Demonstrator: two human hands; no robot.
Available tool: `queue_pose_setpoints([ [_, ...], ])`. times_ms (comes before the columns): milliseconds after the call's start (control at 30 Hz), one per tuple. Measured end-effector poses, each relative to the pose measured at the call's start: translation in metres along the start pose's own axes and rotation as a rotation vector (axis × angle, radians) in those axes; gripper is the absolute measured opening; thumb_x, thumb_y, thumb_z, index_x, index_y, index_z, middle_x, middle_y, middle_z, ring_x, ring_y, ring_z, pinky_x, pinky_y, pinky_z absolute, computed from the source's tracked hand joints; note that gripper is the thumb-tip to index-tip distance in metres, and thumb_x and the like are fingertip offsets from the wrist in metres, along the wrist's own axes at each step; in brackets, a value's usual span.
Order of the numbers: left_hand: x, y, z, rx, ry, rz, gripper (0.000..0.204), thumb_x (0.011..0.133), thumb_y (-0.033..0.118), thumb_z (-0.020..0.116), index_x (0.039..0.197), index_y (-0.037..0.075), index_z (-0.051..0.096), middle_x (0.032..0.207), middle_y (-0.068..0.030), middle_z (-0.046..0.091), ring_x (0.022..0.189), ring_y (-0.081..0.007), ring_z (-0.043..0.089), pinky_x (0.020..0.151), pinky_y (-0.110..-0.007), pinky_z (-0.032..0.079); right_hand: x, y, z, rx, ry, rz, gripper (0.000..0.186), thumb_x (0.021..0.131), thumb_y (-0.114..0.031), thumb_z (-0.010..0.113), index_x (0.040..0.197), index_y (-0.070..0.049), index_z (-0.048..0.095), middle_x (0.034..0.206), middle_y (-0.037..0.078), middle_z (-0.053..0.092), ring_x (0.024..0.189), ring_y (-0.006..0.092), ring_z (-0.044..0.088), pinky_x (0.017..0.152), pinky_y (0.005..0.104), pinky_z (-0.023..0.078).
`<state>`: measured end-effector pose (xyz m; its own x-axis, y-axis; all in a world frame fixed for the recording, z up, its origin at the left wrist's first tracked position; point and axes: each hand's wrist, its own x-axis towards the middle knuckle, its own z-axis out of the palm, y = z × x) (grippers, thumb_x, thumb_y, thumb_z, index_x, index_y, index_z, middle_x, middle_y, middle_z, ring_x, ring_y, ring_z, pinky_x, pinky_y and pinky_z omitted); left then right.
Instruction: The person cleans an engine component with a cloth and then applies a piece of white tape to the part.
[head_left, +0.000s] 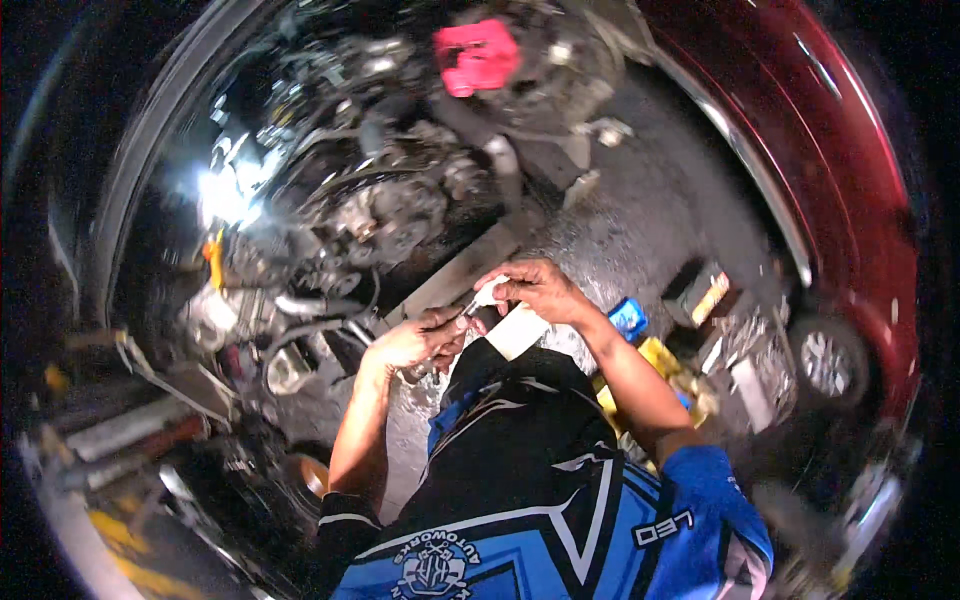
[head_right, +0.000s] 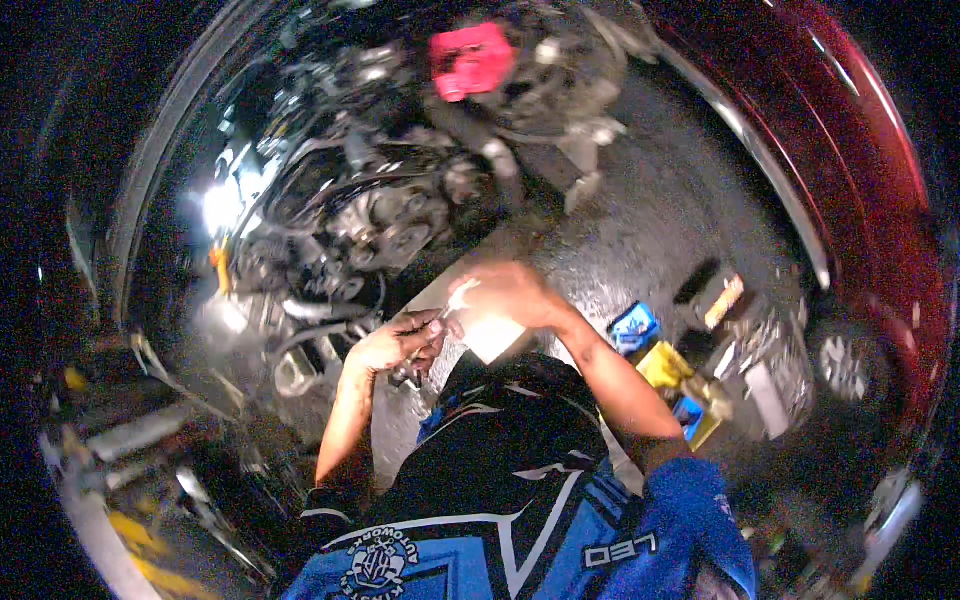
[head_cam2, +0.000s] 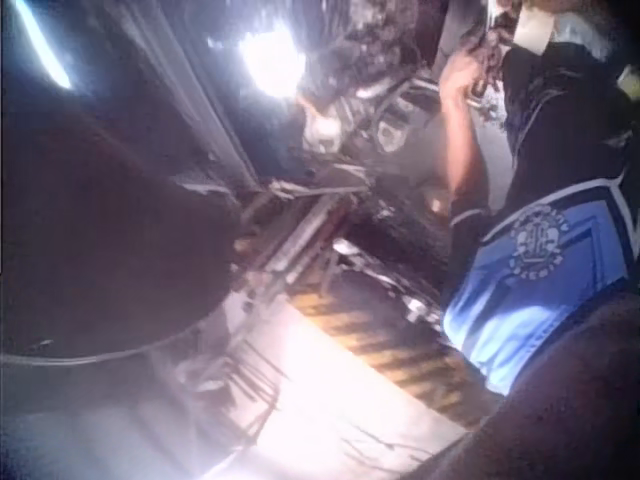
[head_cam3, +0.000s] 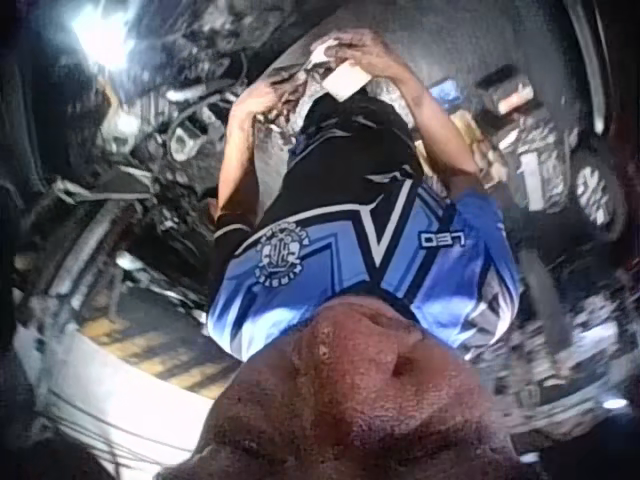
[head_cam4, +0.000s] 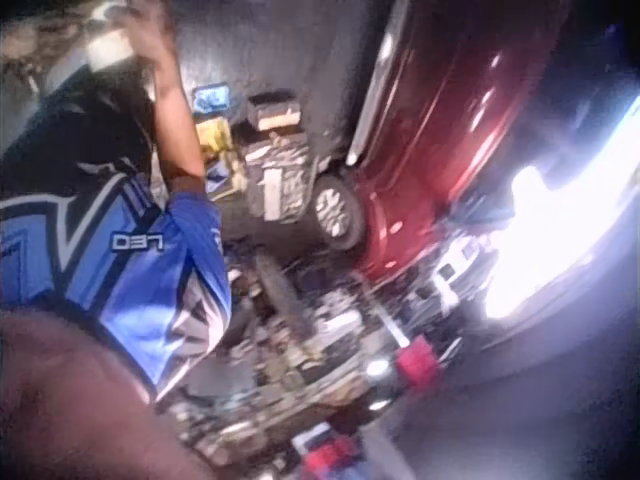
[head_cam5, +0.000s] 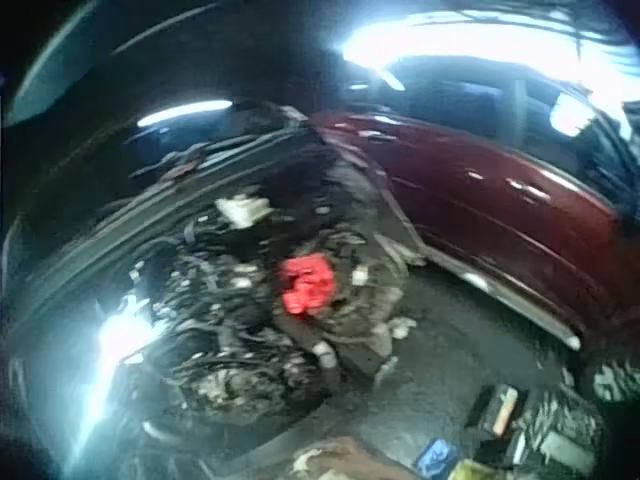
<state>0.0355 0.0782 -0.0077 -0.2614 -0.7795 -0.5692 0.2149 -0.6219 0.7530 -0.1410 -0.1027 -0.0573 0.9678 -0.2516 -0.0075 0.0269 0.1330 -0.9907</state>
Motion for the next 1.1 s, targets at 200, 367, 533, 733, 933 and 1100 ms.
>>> queue_pose_setpoints([
  [200,0.056,0.032,0.101,0.747,-0.052,-0.061,0.032,0.102,0.033,0.048,0.113,0.005,0.058,0.069,0.0003,0.05,0.06,-0.0119,0.052,0.058,-0.028,0.045,-0.153,-0.009,-0.003,-0.088,0.422,0.037,0.025,0.092,-0.02,0.06,0.113,-0.01,0.069,0.103,0.005,0.069,0.089,0.0163,0.064,0.08,0.0289,0.051],
  [367,0.104,-0.009,0.162,0.715,-0.109,-0.153,0.031,0.101,0.035,0.05,0.099,0.005,0.06,0.067,0.0043,0.045,0.055,-0.0064,0.041,0.052,-0.024,0.037,-0.264,0.003,0.023,0.114,0.773,0.002,0.026,0.094,-0.017,0.062,0.116,-0.005,0.065,0.099,0.004,0.071,0.087,0.01,0.063,0.08,0.0265,0.051],
  [533,0.157,-0.005,0.231,0.675,-0.46,-0.369,0.039,0.102,0.04,0.045,0.099,0.004,0.061,0.061,0.0049,0.042,0.053,-0.0056,0.039,0.049,-0.023,0.036,-0.341,0.037,0.038,0.057,1.06,-0.105,0.021,0.094,-0.011,0.061,0.112,-0.001,0.063,0.099,0.008,0.071,0.088,0.0125,0.066,0.081,0.0286,0.053],
  [733,0.238,-0.007,0.293,0.756,-0.76,-0.473,0.04,0.103,0.039,0.044,0.105,0.003,0.063,0.068,0.0031,0.047,0.053,-0.0057,0.038,0.048,-0.022,0.034,-0.415,0.028,0.044,0.499,1.29,-0.254,0.035,0.098,-0.024,0.056,0.126,-0.003,0.059,0.089,0.005,0.069,0.082,0.0094,0.061,0.075,0.0237,0.048],
  [933,0.295,-0.012,0.347,0.85,-0.935,-0.566,0.039,0.103,0.04,0.043,0.11,0.008,0.063,0.071,0.0042,0.048,0.058,-0.0057,0.041,0.049,-0.021,0.032,-0.431,0.05,0.036,0.468,1.561,-0.219,0.026,0.093,-0.005,0.061,0.119,-0.002,0.062,0.091,0.002,0.066,0.083,0.009,0.059,0.075,0.0252,0.049],
  [1100,0.338,-0.032,0.366,0.957,-1.264,-0.572,0.041,0.102,0.046,0.041,0.111,0.01,0.06,0.07,0.0033,0.047,0.054,-0.0067,0.041,0.048,-0.023,0.035,-0.452,0.064,0.038,0.497,1.71,-0.047,0.032,0.102,-0.027,0.046,0.109,-0.002,0.067,0.078,0.002,0.066,0.071,0.0083,0.059,0.068,0.025,0.048],
])
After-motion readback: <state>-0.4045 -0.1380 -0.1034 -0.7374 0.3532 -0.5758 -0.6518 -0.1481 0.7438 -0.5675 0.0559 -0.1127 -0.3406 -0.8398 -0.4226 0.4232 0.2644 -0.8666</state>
